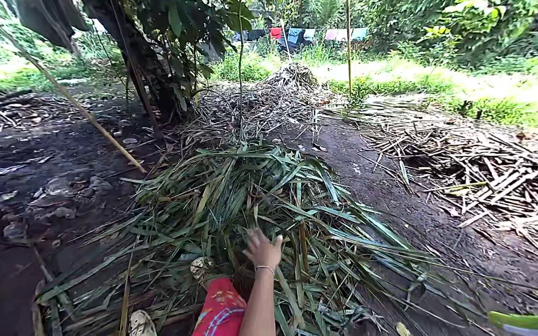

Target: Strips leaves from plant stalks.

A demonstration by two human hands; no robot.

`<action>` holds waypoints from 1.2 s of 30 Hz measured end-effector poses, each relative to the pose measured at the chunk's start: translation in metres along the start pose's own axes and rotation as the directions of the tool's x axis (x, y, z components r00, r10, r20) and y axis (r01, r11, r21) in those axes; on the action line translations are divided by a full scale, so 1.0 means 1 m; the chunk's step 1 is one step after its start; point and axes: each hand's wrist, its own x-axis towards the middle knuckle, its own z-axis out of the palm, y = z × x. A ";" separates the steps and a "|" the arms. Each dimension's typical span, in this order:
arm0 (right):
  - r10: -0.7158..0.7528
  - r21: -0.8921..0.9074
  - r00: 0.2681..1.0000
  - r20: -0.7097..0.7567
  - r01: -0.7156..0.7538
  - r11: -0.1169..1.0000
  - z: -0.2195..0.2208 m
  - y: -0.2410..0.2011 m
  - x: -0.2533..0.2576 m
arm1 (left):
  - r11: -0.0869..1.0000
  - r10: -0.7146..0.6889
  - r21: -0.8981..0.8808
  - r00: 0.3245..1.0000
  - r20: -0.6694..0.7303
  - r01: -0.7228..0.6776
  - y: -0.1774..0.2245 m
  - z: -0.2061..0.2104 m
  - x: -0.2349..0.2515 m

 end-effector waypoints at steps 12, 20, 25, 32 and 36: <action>0.020 0.243 0.997 0.075 -0.038 0.969 0.071 0.048 0.004 | 0.621 0.781 -0.184 0.621 0.063 -0.762 0.032 -0.084 -0.132; 0.265 0.188 0.635 0.726 -0.554 0.811 0.177 0.070 -0.072 | 0.780 0.549 -0.104 0.754 -0.362 -0.618 -0.017 -0.107 -0.171; 0.168 0.212 0.409 0.897 -0.732 0.647 0.211 0.060 -0.091 | 0.827 0.496 -0.014 0.741 -0.453 -0.562 -0.033 -0.116 -0.180; 0.207 0.112 0.346 0.915 -0.712 0.693 0.227 0.051 -0.096 | 0.848 0.424 -0.105 0.785 -0.452 -0.519 -0.035 -0.119 -0.190; 0.184 0.128 0.365 0.912 -0.682 0.720 0.219 0.055 -0.100 | 0.786 0.312 -0.456 0.904 -0.293 -0.419 -0.033 -0.124 -0.193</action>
